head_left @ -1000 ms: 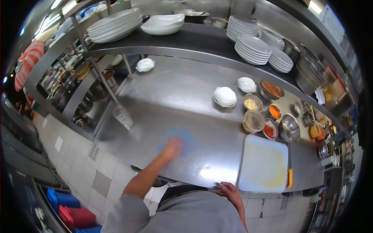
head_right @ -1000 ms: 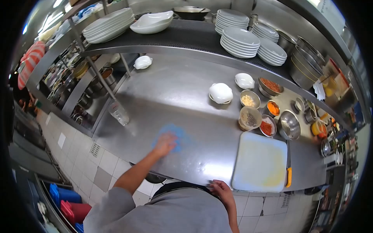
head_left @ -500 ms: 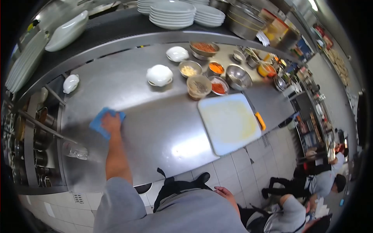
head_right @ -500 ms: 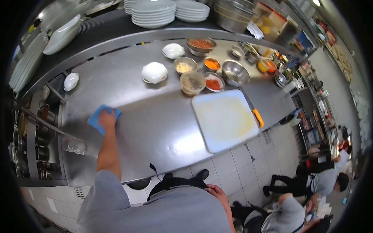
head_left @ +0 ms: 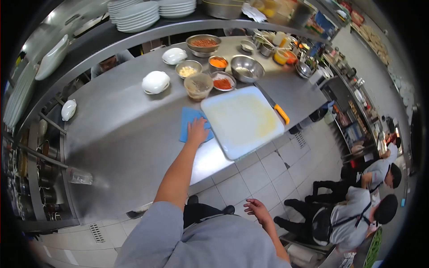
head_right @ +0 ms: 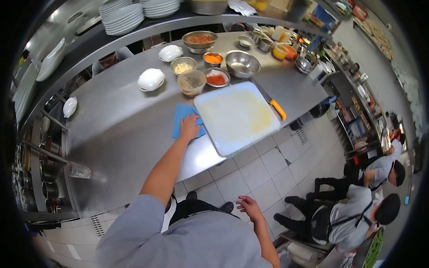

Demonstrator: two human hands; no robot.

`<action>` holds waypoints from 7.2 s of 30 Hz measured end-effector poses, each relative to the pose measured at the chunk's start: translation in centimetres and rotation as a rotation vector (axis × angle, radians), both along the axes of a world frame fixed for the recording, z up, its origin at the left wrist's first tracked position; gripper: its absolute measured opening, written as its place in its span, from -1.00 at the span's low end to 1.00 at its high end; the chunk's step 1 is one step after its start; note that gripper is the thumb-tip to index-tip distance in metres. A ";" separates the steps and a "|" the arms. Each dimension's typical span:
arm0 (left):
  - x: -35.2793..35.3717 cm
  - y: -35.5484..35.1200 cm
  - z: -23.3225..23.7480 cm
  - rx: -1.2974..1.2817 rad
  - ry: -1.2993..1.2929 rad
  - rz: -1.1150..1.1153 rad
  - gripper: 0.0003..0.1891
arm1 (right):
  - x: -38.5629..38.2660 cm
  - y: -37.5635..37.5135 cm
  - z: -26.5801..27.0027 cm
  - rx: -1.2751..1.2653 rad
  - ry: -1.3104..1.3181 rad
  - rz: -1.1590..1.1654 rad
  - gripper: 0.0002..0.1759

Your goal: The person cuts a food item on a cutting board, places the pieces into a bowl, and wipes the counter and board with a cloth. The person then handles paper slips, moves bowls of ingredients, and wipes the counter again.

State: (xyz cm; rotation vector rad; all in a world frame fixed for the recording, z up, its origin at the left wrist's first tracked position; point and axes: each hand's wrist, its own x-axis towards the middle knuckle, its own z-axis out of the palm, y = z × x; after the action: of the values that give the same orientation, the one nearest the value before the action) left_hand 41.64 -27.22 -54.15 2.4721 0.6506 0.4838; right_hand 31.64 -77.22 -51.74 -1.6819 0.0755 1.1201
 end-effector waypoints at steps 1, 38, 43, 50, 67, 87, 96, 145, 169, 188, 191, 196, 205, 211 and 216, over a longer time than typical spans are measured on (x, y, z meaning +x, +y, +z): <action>-0.3 -1.6 0.0 0.004 0.004 -0.008 -0.53 | 0.3 -2.5 -1.3 -0.068 -0.055 -0.029 -0.56; 17.5 -19.6 1.6 0.181 -0.200 0.153 -0.61 | 1.8 -39.2 -13.1 -0.490 -0.049 -0.094 -0.67; 17.3 -36.1 2.9 -0.579 -0.088 -0.678 -0.65 | 6.5 -38.0 -13.4 -0.495 0.128 -0.163 -0.67; 22.1 -32.4 7.9 -0.727 -0.477 -0.711 -0.61 | 20.8 -27.5 -11.5 -0.209 -0.117 -0.364 -0.58; 27.9 -25.3 2.3 -0.097 -0.295 -0.286 -0.58 | 23.2 -30.8 -15.1 -0.476 0.173 -0.116 -0.73; 38.6 -41.2 6.4 0.161 0.605 -1.007 -0.63 | 28.1 -30.8 -15.7 -0.362 -0.010 -0.165 -0.66; 38.4 -42.3 11.3 -0.201 0.099 -0.777 -0.56 | 36.0 -36.7 -16.7 -0.423 0.110 -0.065 -0.69; 13.8 10.6 7.4 -1.154 -0.562 0.768 -0.43 | 37.6 12.5 2.5 0.477 -0.335 0.033 -0.60; -2.4 9.8 3.4 -1.074 -1.025 0.978 -0.78 | 52.2 37.1 5.2 0.169 -0.399 0.376 -0.24; -15.2 4.0 1.9 -0.822 -1.083 1.288 -0.84 | 46.4 48.9 4.9 0.186 -0.308 0.407 -0.82; -14.4 4.0 0.5 -0.901 -1.090 1.194 -0.87 | 39.2 51.3 7.8 0.274 -0.329 0.649 -0.81; -11.7 3.3 1.5 -0.940 -1.170 1.146 -0.82 | 26.1 54.8 11.3 0.365 -0.186 0.952 -0.75; -10.7 -1.1 -0.5 -0.943 -1.158 1.049 -0.76 | 23.9 51.3 9.2 0.483 -0.068 1.025 -0.26; -16.8 -2.2 -3.1 -0.015 -0.481 1.128 -0.69 | 35.3 32.7 9.4 0.297 -1.259 1.414 -0.32; -14.7 -2.6 -0.6 0.158 0.102 1.062 -0.65 | 38.9 26.7 7.4 0.196 -1.485 1.407 -0.42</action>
State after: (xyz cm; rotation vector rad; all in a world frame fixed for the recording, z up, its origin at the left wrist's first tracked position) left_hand 26.98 -29.83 -54.75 2.0998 2.0294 0.7948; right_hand 70.56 -50.55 -44.33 -1.8873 -2.2887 0.3612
